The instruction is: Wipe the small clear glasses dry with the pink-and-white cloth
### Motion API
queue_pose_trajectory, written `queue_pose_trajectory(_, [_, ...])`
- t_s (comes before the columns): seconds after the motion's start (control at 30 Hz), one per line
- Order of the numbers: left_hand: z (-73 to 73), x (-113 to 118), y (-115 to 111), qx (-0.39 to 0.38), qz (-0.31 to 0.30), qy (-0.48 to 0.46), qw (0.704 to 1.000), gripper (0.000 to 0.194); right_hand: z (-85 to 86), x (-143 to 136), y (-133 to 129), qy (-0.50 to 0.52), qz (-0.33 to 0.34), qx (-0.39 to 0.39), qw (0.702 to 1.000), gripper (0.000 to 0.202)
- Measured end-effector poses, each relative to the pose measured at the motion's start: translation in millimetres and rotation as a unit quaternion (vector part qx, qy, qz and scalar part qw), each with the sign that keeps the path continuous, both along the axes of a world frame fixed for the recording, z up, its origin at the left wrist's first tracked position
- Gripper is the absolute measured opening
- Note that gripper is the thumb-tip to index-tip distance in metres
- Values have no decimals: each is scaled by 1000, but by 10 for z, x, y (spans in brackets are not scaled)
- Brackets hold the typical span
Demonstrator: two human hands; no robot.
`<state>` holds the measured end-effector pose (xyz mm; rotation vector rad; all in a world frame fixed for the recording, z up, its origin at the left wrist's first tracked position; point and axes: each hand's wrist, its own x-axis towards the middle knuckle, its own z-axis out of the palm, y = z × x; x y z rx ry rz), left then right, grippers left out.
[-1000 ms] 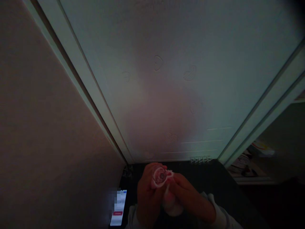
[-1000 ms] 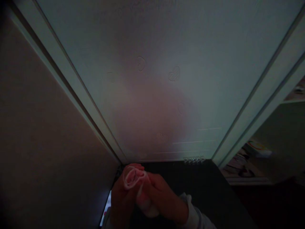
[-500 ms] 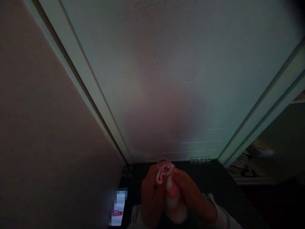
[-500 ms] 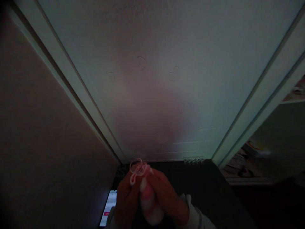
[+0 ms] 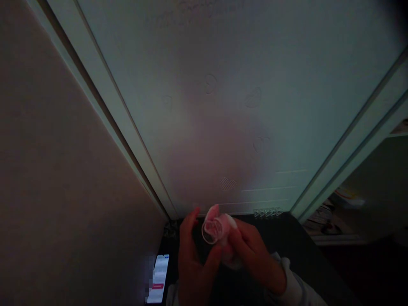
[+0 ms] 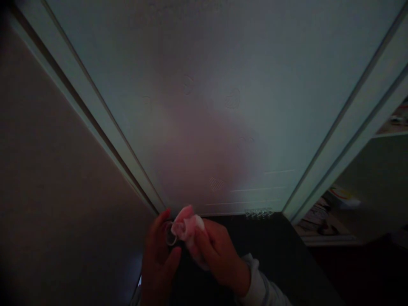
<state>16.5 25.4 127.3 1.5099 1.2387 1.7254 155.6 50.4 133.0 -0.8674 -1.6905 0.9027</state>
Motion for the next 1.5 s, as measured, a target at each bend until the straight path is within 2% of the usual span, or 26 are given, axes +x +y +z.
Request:
queue_pose_trajectory(0.1, [91, -12, -14, 55, -14, 44, 997, 32, 0, 6, 4, -45, -1, 28, 999, 40])
queue_pose_trajectory(0.2, [136, -10, -3, 64, -3, 54, 996, 20, -9, 6, 1, -59, 15, 37, 997, 39])
queue_pose_trajectory(0.33, [94, 1, 6, 28, 2, 7, 1000, 18, -16, -3, -10, -53, 11, 24, 998, 37])
queue_pose_trajectory(0.47, [49, -14, 11, -50, 40, -108, 992, 22, -56, 11, 20, -11, -4, -4, 1000, 34])
queue_pose_trajectory(0.53, [70, -29, 16, -97, 64, -164, 980, 23, -98, 34, 72, -1, -39, -26, 999, 35])
queue_pose_trajectory(0.63, [138, -44, 31, -143, 72, -208, 965, 26, -169, 76, 175, -47, -121, -43, 991, 34])
queue_pose_trajectory(0.7, [163, -44, 46, -151, 58, -228, 960, 26, -199, 98, 231, -81, -154, -50, 984, 33])
queue_pose_trajectory(0.77, [150, -39, 62, -150, 19, -253, 956, 27, -199, 111, 252, -89, -161, -56, 981, 31])
queue_pose_trajectory(0.87, [83, -26, 83, -166, -40, -247, 954, 26, -150, 119, 213, -61, -146, -70, 985, 28])
queue_pose_trajectory(0.97, [23, -14, 103, -183, -62, -215, 957, 24, -83, 126, 129, -12, -98, -76, 992, 26])
queue_pose_trajectory(1.07, [-8, -8, 121, -180, -80, -225, 954, 23, -40, 131, 60, 17, -44, -38, 998, 21])
queue_pose_trajectory(1.17, [-20, -10, 131, -179, -74, -226, 955, 22, -28, 132, 24, 33, -3, 32, 999, 14])
queue_pose_trajectory(1.27, [-21, -11, 131, -182, -54, -209, 959, 22, -33, 137, 5, 43, 56, 69, 995, 21])
queue_pose_trajectory(1.37, [-17, -1, 118, -174, -38, -186, 966, 21, -38, 137, -1, 39, 109, 57, 992, 19])
queue_pose_trajectory(1.43, [-5, 10, 106, -168, -35, -163, 972, 20, -46, 123, 4, 36, 102, 32, 994, 12])
queue_pose_trajectory(1.5, [16, 21, 91, -162, -39, -136, 977, 19, -60, 98, 12, 33, 73, 5, 997, 16])
